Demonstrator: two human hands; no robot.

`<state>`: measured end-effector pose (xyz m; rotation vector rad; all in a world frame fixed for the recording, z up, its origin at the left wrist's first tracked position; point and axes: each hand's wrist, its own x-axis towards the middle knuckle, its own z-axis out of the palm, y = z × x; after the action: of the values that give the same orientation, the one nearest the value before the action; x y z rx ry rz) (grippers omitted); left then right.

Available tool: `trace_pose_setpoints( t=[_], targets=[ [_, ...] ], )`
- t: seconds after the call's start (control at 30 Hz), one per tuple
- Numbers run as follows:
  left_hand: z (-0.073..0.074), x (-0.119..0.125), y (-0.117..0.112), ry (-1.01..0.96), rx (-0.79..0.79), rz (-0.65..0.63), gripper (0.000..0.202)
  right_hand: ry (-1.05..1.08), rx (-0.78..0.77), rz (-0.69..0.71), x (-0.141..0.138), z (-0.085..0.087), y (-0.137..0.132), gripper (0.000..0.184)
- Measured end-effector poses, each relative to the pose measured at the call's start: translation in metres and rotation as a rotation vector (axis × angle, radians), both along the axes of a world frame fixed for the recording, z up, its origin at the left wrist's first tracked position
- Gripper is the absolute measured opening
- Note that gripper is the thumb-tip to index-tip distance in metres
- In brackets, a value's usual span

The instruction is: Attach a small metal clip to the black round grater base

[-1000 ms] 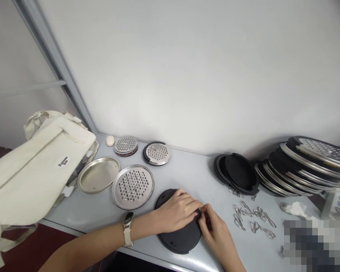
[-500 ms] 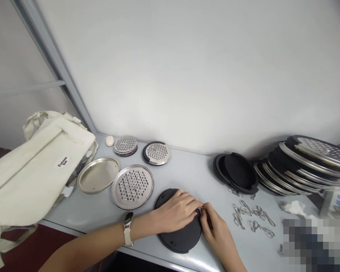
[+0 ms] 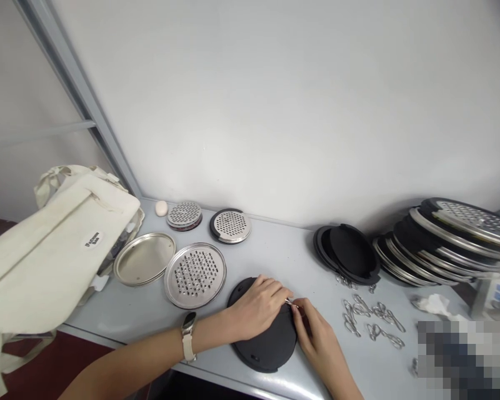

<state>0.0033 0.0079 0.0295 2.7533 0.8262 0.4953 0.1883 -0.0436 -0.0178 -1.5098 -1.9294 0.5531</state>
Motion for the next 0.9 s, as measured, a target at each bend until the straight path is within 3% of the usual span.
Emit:
trace_pose_setpoints(
  t=[0.27,0.9],
  targets=[
    [-0.005,0.002,0.0,-0.059,-0.019,0.056,0.018,-0.015,0.01,-0.011,-0.001,0.0,-0.001,0.02],
    [-0.013,0.004,0.002,-0.168,-0.093,0.017,0.017,-0.04,-0.009,0.01,0.003,-0.004,-0.003,0.022]
  ],
)
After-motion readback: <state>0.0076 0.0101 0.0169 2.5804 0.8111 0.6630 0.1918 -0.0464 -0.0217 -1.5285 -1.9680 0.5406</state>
